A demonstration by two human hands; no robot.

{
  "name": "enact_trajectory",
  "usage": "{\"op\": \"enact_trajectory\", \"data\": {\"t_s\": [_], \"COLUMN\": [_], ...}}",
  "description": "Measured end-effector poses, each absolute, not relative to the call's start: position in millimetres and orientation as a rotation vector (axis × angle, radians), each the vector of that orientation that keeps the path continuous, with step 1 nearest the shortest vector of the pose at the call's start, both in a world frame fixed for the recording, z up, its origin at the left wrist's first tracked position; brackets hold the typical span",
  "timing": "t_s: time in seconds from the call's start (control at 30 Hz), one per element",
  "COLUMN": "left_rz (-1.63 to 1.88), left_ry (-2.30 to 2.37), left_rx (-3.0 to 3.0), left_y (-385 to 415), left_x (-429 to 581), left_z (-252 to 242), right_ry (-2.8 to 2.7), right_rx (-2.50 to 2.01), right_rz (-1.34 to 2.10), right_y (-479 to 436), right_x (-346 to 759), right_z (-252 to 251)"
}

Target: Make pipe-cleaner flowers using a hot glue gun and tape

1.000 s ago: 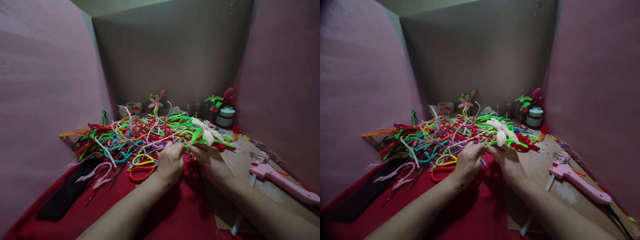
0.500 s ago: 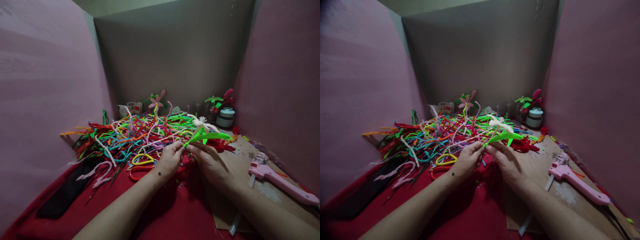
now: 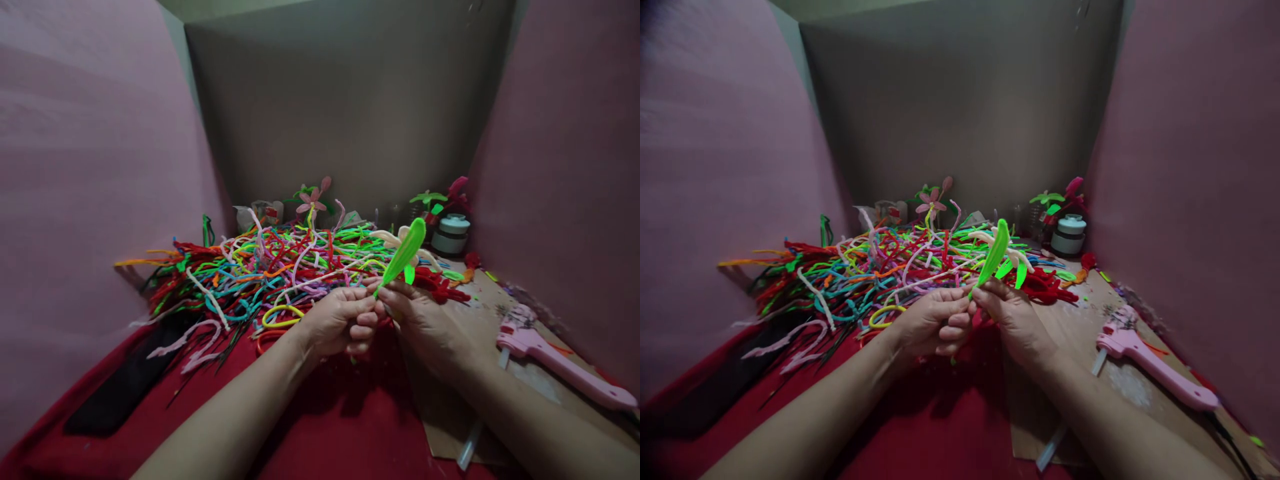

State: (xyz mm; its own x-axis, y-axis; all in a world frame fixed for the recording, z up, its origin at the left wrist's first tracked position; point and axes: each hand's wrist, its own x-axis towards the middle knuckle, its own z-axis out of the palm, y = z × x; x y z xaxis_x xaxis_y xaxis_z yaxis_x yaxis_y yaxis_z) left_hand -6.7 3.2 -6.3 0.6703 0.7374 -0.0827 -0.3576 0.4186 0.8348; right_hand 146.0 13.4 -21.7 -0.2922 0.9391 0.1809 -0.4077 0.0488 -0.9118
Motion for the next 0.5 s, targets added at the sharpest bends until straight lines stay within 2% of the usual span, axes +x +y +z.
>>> {"op": "enact_trajectory", "data": {"t_s": [0.5], "left_rz": [0.848], "left_ry": [0.417], "left_rx": [0.997], "left_y": [6.0], "left_x": [-3.2], "left_z": [-6.5], "right_ry": [-1.198], "right_rx": [-0.56], "right_rz": [1.617], "right_y": [15.5], "right_x": [146.9], "right_z": [-22.0]}}
